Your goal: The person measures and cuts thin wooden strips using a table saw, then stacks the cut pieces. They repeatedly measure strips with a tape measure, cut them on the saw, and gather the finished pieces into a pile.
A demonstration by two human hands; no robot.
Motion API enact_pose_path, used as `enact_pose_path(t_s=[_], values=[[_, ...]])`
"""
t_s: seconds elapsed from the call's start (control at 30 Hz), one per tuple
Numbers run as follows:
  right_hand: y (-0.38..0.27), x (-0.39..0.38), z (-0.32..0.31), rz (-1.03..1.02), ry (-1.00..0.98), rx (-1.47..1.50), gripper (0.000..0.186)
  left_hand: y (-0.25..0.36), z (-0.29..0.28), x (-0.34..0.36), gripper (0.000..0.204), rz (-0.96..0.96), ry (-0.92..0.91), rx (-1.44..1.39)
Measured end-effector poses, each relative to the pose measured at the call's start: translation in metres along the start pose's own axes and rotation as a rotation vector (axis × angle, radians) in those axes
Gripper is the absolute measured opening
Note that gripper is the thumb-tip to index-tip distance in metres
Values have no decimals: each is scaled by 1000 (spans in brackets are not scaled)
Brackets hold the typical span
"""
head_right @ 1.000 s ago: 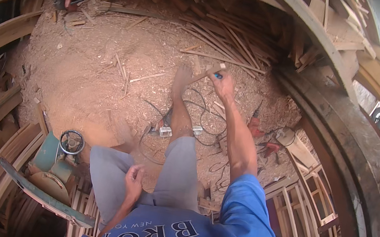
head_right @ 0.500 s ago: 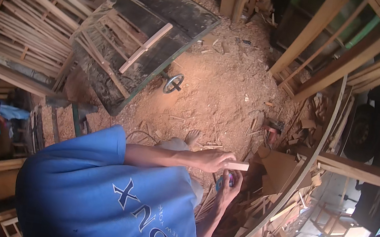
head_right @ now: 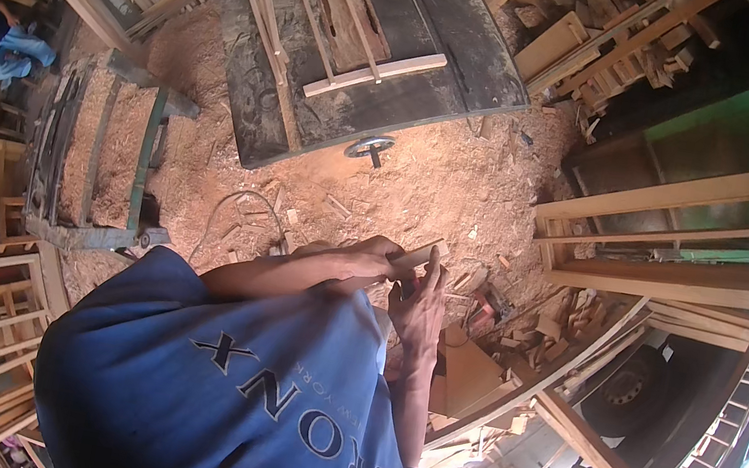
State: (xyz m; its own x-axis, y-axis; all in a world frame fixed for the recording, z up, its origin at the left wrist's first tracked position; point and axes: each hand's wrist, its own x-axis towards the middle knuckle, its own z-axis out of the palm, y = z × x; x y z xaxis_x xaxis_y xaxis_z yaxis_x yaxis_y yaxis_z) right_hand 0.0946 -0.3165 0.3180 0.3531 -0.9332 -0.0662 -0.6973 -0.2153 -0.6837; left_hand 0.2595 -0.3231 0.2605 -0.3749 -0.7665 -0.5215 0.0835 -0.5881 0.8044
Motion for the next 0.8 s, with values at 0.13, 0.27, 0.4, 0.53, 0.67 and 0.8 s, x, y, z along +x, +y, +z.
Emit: enact_pose_path(t_s=[0.13,0.27,0.4,0.53,0.67,0.8], values=[[7,-6,-8,-93,-37,-39,80,0,9,-4,39,65,190,21],[41,-36,-21,-147,26,-45,66,8,22,0,34,126,86,-104],[96,-92,-39,-116,63,-109,53,32,-13,-11,26,189,154,-315],[140,-135,-62,-127,162,-150,52,43,-25,-17,35,246,144,-387],[151,-133,-104,-88,184,-159,50,41,0,-16,41,274,-96,-451],[143,-112,-141,-238,201,-272,43,33,26,-16,36,172,-192,-406]])
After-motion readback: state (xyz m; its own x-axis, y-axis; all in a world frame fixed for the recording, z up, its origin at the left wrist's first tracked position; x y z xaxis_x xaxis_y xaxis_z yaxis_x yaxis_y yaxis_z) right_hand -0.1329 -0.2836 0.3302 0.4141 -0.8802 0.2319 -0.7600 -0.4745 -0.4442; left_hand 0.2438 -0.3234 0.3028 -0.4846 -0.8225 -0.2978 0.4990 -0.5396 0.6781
